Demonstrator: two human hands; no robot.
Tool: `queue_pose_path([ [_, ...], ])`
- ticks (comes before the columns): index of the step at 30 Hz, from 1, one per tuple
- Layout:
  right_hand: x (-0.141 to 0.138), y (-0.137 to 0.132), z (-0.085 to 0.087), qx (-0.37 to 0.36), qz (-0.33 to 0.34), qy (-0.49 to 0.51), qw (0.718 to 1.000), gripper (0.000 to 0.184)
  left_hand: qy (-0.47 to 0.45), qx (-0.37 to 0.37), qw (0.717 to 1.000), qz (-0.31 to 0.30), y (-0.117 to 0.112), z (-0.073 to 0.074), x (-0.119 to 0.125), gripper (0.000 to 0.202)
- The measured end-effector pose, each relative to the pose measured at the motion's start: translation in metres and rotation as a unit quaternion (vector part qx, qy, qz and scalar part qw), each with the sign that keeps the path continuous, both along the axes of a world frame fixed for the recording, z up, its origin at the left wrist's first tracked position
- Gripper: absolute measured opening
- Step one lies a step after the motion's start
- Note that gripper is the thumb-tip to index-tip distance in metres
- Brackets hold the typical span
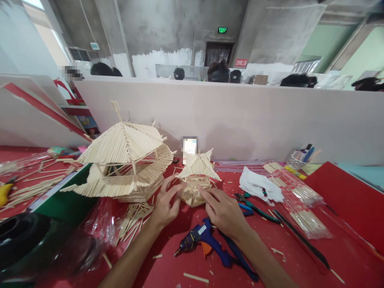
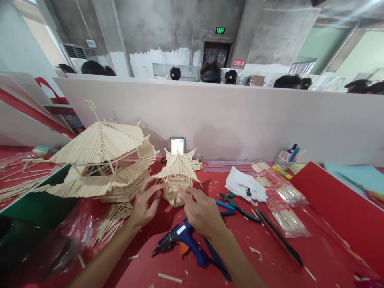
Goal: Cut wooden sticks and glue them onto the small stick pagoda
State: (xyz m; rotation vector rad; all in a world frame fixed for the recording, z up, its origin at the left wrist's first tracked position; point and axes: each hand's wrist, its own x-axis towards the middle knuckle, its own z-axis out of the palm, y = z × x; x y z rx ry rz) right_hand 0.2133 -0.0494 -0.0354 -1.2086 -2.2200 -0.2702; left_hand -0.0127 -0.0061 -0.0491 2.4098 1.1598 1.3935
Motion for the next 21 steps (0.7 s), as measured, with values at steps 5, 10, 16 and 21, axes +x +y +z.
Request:
queue_pose_path([
  [5,-0.0013,0.0010,-0.0026,-0.005,-0.001,0.002,1.000,0.051,-0.016,-0.005,1.000,-0.012,0.0003,-0.0012,-0.0001,0.036],
  [10,-0.0010,0.0006,-0.0022,-0.005,-0.001,-0.001,1.000,0.051,-0.027,-0.006,0.999,-0.023,0.0010,0.0004,0.0004,0.036],
  [16,-0.0007,0.0013,-0.0018,-0.011,0.003,0.003,1.000,0.052,-0.030,-0.015,0.999,-0.037,0.0012,0.0008,-0.0008,0.038],
  [21,-0.0020,0.0012,-0.0017,-0.012,0.000,-0.001,1.000,0.052,-0.049,-0.008,0.998,-0.048,0.0016,0.0024,-0.0021,0.037],
])
